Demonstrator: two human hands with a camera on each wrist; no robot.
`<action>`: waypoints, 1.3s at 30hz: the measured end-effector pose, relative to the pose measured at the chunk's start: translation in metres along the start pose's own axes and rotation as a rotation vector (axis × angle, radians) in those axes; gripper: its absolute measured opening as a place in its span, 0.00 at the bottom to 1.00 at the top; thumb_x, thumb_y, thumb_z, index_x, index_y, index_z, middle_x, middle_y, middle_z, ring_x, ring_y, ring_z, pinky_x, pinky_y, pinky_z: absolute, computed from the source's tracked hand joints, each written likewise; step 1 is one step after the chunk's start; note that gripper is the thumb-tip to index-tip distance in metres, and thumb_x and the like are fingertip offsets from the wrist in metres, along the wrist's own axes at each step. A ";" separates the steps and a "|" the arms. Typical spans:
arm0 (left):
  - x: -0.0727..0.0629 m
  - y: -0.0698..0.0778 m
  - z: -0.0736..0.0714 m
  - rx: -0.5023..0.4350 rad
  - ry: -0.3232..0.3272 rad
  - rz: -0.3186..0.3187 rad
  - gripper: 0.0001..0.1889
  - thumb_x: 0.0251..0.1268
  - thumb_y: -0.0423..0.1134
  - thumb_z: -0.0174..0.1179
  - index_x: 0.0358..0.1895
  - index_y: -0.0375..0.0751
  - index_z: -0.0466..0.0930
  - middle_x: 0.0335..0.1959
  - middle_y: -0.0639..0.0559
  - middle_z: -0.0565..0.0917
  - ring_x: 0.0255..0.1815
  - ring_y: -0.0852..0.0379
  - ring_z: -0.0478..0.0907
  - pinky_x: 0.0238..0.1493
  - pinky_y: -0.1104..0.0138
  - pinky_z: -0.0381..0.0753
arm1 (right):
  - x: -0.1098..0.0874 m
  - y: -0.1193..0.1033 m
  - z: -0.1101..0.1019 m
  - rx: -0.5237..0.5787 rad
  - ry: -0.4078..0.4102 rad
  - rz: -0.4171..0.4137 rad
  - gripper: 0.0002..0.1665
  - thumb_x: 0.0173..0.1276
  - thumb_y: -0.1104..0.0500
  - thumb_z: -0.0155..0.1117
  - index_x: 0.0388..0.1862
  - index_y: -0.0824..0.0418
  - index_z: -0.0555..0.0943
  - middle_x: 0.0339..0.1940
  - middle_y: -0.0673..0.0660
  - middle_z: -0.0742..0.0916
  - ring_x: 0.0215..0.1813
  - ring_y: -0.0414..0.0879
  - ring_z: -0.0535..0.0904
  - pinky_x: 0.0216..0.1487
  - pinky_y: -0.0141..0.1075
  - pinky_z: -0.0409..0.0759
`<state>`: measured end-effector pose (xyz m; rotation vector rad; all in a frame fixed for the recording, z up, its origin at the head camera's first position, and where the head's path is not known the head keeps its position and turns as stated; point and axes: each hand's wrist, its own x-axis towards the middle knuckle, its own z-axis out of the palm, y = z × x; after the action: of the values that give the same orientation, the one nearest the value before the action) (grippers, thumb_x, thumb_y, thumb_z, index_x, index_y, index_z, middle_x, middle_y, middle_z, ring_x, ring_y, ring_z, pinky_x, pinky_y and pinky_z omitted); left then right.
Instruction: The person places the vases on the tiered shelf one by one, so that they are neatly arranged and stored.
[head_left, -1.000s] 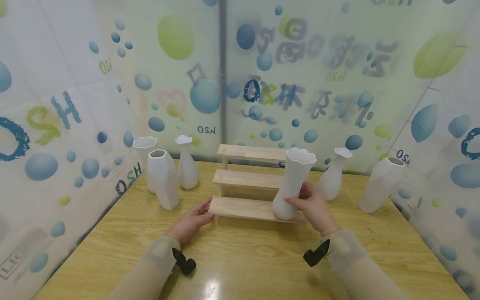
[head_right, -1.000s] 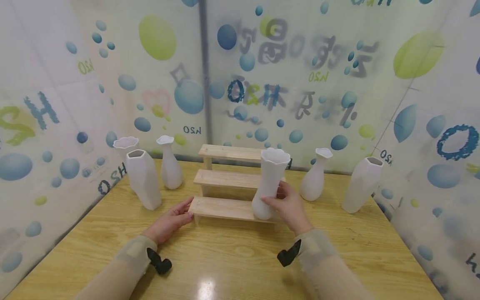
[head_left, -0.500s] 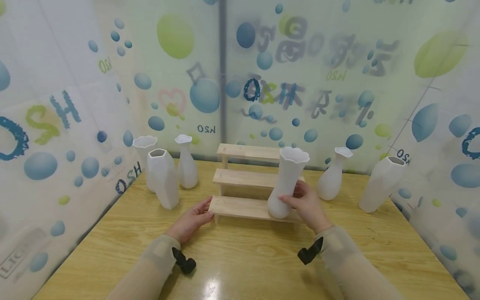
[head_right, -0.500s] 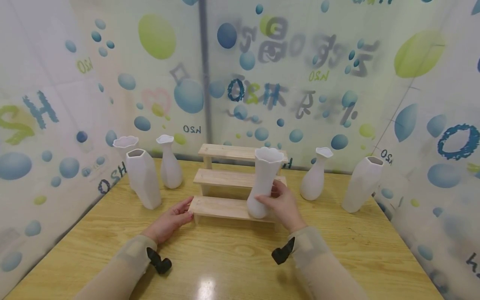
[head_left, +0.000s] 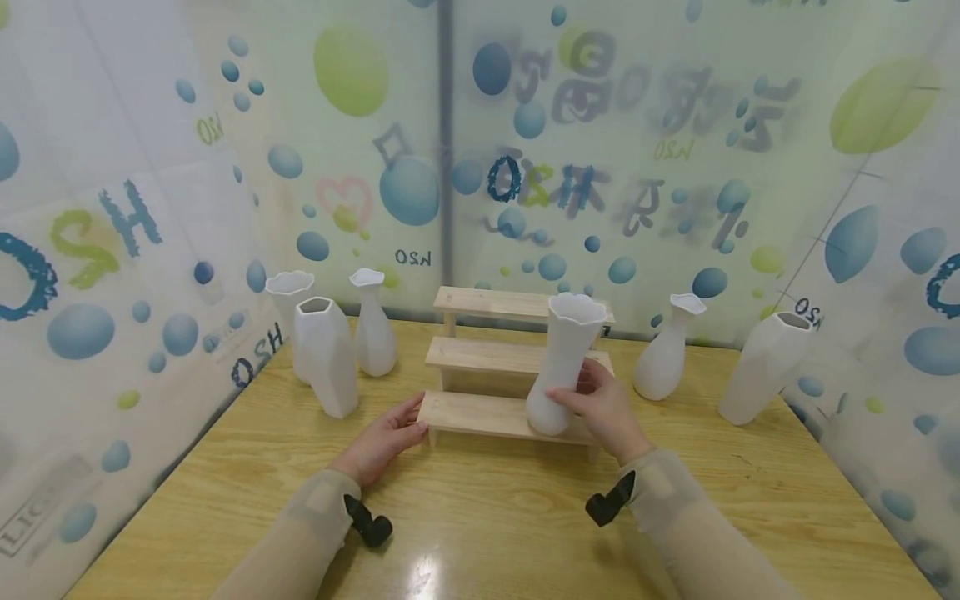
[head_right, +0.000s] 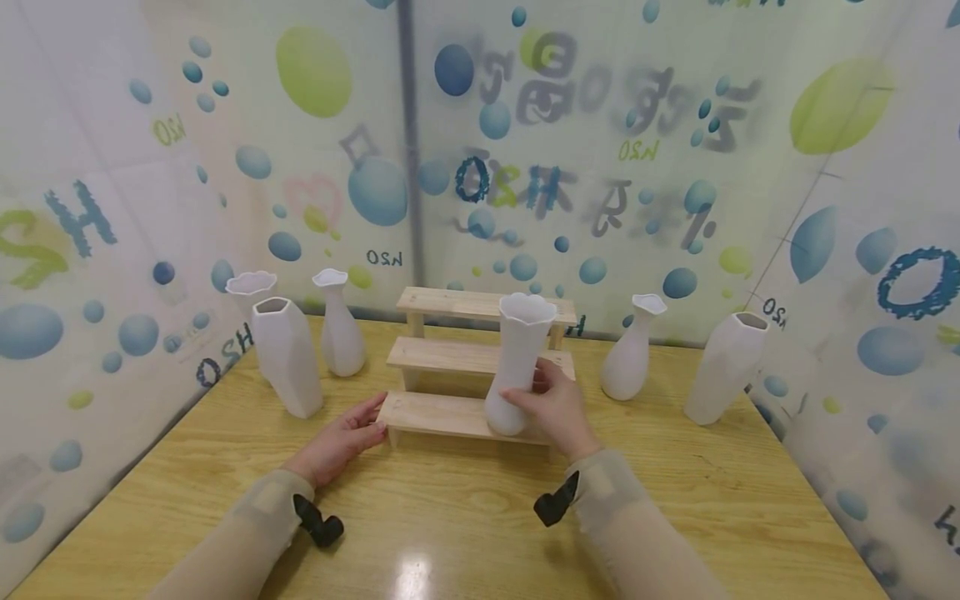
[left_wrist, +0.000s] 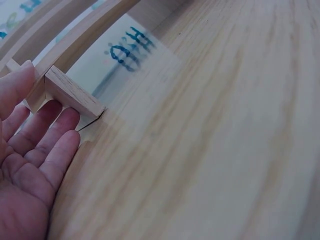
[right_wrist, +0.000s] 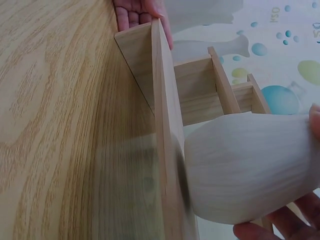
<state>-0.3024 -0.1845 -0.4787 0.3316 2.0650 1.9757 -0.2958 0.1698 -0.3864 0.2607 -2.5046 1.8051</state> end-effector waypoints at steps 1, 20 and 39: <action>0.000 0.000 0.000 0.001 0.001 0.001 0.38 0.69 0.41 0.58 0.77 0.42 0.48 0.67 0.37 0.67 0.64 0.52 0.68 0.64 0.61 0.65 | 0.000 -0.001 0.000 0.000 0.001 0.001 0.45 0.55 0.42 0.74 0.67 0.55 0.68 0.59 0.58 0.78 0.58 0.55 0.74 0.59 0.51 0.73; -0.001 0.002 0.002 -0.011 0.000 -0.003 0.38 0.69 0.42 0.58 0.77 0.45 0.49 0.67 0.39 0.67 0.66 0.48 0.65 0.68 0.55 0.61 | 0.003 -0.001 0.010 -0.007 -0.001 -0.013 0.44 0.54 0.42 0.75 0.66 0.54 0.69 0.58 0.58 0.79 0.57 0.54 0.75 0.60 0.51 0.72; -0.001 0.001 0.002 -0.009 0.011 -0.017 0.38 0.69 0.42 0.59 0.77 0.46 0.49 0.68 0.39 0.67 0.67 0.48 0.64 0.68 0.53 0.60 | -0.001 -0.006 0.021 0.047 0.021 0.016 0.42 0.57 0.52 0.75 0.68 0.59 0.67 0.62 0.60 0.77 0.61 0.56 0.73 0.63 0.53 0.69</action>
<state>-0.3007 -0.1826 -0.4775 0.3008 2.0581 1.9808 -0.2922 0.1478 -0.3876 0.2227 -2.4597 1.8639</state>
